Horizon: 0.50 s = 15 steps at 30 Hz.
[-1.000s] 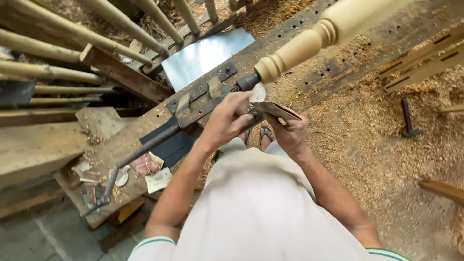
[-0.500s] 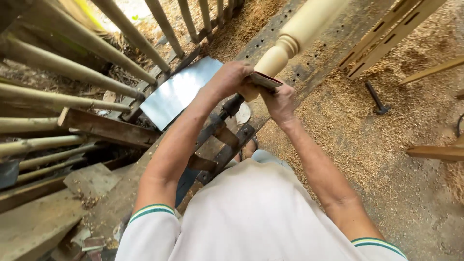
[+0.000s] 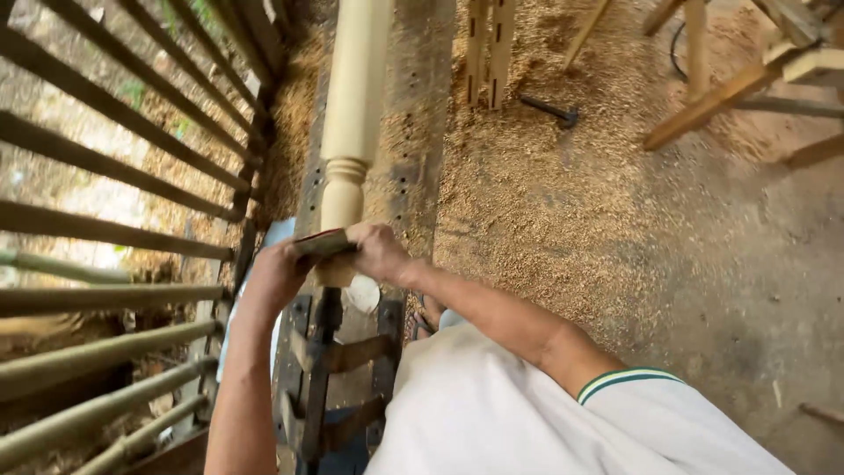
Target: Manually sand a decorative wooden chair or furniture leg using sandpaper at a workshop station.
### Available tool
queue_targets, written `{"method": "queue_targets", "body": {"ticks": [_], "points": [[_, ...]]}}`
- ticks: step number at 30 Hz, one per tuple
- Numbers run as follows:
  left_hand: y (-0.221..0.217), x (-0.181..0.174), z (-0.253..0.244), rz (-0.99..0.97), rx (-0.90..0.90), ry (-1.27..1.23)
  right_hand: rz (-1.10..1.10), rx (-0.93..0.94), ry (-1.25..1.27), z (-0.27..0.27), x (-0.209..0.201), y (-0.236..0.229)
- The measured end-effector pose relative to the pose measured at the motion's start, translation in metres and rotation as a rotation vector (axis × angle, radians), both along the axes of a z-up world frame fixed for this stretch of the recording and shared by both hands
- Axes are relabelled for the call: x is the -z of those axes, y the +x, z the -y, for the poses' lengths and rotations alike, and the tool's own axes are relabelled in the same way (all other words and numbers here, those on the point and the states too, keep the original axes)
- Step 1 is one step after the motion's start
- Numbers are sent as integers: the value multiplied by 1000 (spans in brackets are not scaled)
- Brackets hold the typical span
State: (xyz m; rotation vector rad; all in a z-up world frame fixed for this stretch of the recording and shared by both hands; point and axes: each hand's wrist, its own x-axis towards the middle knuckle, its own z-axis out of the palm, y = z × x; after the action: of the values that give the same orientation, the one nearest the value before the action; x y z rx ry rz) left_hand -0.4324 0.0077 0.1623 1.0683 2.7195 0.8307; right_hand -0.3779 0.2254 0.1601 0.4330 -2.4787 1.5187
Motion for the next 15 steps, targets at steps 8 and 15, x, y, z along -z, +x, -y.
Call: {"method": "queue_targets", "body": {"ticks": [8,15], "points": [[7,-8,6,142,-101,81,71,-25,66,8,31,-7],[36,-8,35,56,-21,73,-365,32,354,22,8,42]]}}
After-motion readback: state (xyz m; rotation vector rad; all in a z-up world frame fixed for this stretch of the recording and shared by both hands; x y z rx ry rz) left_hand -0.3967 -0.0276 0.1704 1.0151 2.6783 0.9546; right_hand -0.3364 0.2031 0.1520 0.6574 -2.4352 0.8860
